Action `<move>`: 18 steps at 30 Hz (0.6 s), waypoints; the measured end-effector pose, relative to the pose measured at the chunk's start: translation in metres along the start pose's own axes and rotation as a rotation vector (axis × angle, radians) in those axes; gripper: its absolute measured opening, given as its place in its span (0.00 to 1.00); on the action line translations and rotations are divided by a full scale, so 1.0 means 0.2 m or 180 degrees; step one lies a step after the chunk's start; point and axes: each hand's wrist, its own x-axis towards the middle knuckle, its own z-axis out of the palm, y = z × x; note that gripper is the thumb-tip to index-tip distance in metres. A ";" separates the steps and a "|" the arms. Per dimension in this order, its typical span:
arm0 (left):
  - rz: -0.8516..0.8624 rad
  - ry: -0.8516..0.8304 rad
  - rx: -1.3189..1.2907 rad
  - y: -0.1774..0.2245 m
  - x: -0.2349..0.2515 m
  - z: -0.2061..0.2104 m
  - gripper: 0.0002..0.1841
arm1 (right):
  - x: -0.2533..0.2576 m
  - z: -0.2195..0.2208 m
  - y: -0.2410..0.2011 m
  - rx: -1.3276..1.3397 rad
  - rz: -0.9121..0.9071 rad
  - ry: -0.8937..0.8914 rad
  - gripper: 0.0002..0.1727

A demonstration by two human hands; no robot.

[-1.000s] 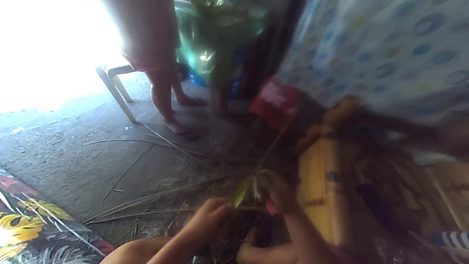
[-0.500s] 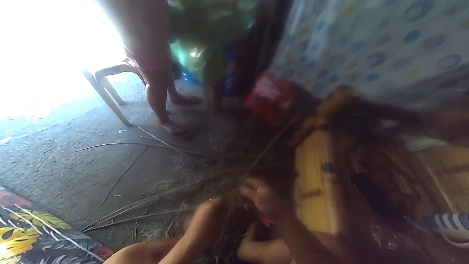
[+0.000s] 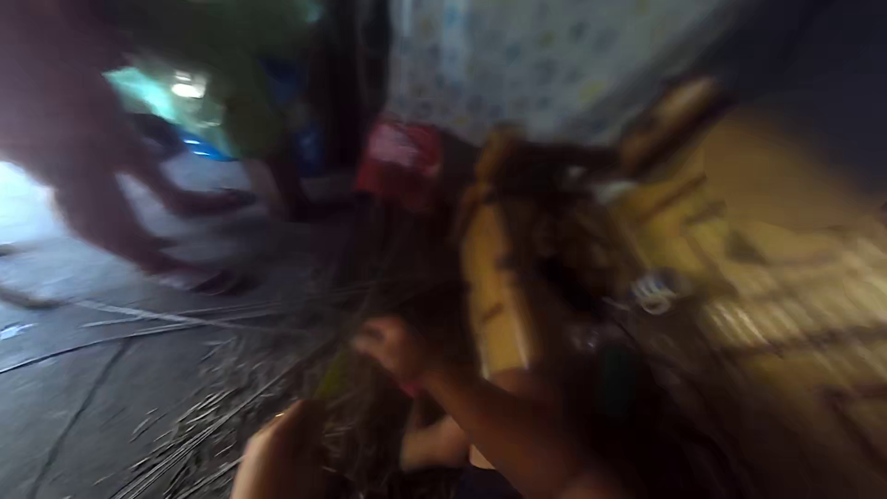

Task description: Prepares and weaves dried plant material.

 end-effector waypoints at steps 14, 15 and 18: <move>-0.0163 -0.0216 0.0442 0.13 0.01 -0.04 0.20 | -0.06 -0.03 -0.05 -0.0043 0.0165 0.0279 0.15; -0.0578 -0.0520 0.0361 0.23 0.03 -0.09 0.21 | -0.04 -0.06 -0.06 0.0123 0.0178 0.0475 0.15; -0.1303 -0.1021 0.0258 0.43 0.09 -0.21 0.21 | -0.04 -0.05 -0.04 0.0310 0.0029 0.0352 0.14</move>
